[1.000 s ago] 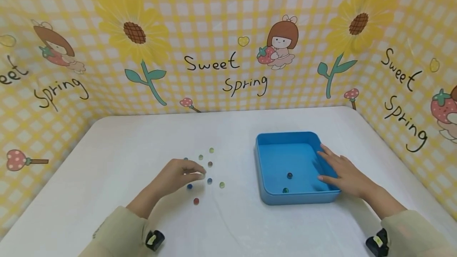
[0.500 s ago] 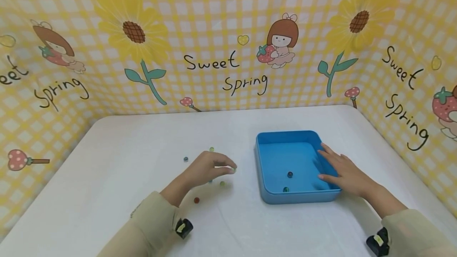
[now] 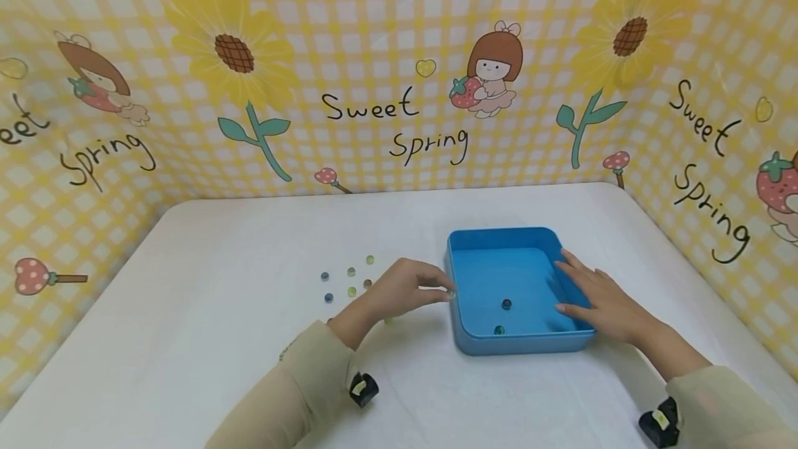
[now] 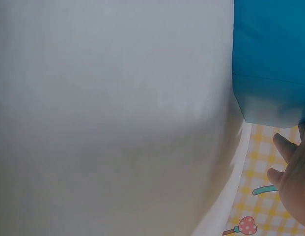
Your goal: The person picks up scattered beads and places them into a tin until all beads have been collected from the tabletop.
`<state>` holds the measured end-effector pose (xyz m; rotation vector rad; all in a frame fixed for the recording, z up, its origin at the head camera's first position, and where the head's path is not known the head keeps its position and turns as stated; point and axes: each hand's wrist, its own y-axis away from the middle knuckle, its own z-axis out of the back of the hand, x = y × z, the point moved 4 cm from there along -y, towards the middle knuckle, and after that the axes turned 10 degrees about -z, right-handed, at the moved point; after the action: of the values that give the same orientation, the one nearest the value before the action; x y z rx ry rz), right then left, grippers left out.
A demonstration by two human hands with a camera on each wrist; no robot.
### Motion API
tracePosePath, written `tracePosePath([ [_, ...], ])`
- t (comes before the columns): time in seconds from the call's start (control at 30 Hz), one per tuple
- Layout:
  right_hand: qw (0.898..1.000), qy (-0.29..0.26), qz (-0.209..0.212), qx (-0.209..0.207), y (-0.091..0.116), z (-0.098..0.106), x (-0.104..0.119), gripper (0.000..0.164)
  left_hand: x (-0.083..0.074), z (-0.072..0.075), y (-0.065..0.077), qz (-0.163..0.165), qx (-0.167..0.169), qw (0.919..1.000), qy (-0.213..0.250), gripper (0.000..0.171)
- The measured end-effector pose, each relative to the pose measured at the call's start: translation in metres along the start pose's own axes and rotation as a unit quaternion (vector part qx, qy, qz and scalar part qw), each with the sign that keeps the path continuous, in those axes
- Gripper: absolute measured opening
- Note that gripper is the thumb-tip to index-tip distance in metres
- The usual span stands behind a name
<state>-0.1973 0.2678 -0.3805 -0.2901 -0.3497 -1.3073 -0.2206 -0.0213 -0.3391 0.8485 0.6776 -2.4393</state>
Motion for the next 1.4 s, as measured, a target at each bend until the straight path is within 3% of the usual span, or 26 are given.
tracePosePath([
  [0.4,1.000,0.003,-0.001,0.004,-0.003,-0.002,0.001,0.070,-0.006,-0.023,-0.027,-0.029,0.007,0.9994,0.020,0.016],
  [0.7,1.000,0.007,-0.004,0.005,-0.003,-0.002,0.000,0.070,-0.007,-0.044,-0.048,-0.031,0.055,0.9979,-0.012,0.015],
  [0.97,1.000,0.005,-0.001,0.008,-0.002,-0.002,0.000,0.071,-0.005,-0.060,-0.063,-0.042,0.077,0.9956,-0.033,0.014],
  [1.4,1.000,0.003,0.001,0.006,-0.001,0.000,-0.002,0.070,-0.010,-0.075,-0.079,-0.050,0.148,0.9836,-0.091,0.014],
])
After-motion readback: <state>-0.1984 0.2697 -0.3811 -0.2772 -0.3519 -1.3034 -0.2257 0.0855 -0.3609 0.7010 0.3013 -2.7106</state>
